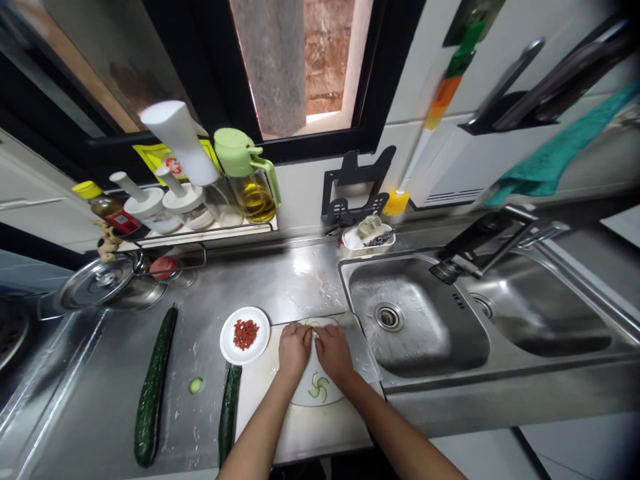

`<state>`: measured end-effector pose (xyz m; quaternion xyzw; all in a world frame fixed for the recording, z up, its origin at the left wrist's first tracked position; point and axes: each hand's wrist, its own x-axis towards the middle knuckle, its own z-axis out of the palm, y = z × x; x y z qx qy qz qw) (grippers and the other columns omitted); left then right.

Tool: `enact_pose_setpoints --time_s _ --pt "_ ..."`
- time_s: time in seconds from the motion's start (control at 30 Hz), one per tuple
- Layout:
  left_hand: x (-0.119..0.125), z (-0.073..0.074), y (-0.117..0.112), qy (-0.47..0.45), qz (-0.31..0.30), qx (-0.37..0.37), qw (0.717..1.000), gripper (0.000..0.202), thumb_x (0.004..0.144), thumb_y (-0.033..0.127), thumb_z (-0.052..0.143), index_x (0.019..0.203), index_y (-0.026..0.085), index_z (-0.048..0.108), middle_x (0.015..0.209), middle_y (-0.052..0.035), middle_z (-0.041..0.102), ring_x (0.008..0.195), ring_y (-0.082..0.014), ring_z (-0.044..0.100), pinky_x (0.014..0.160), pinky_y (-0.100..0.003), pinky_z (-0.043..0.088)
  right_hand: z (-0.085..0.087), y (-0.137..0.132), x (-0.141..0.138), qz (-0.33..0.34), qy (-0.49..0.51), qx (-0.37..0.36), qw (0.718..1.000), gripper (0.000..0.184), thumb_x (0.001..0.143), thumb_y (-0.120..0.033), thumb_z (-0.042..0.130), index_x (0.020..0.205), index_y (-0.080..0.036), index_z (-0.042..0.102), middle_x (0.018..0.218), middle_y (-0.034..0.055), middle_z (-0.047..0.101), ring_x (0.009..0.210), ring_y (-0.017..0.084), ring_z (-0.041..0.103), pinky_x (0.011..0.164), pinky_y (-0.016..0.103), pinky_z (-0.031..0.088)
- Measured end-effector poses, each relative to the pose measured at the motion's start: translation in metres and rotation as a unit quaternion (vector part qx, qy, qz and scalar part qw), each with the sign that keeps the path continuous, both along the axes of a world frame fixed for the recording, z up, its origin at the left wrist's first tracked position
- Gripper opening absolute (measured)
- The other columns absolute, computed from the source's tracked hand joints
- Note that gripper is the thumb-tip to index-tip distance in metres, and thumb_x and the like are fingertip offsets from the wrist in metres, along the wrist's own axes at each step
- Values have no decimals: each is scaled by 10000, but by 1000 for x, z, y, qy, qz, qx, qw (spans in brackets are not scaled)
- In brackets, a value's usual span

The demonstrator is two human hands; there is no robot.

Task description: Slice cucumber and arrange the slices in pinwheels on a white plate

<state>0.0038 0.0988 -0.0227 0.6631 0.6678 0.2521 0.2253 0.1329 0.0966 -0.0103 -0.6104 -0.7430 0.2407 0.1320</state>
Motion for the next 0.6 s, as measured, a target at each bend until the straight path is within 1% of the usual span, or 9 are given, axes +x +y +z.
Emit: enact_pose_setpoints --time_s 0.3,0.47,0.6 --pt "-2 2 0 -6 0 -2 1000 254 854 204 472 957 188 704 847 -82 644 856 -192 576 827 -338 453 2 0 -1 -1 1 3 1000 315 820 -130 459 1080 -191 625 985 69 611 936 213 468 881 333 318" --pt "-4 2 -1 -17 6 -5 1000 254 840 219 488 979 175 696 862 -90 646 860 -195 589 830 -335 467 3 -1 0 0 3 8 1000 317 824 -131 458 1086 -195 624 999 66 612 935 207 473 890 332 315" --pt "-6 6 -3 -19 10 3 1000 253 836 213 489 981 181 694 874 -88 649 883 -200 591 841 -341 470 6 -2 0 4 8 13 1000 315 824 -135 459 1085 -185 627 1001 69 616 937 208 476 903 334 314"
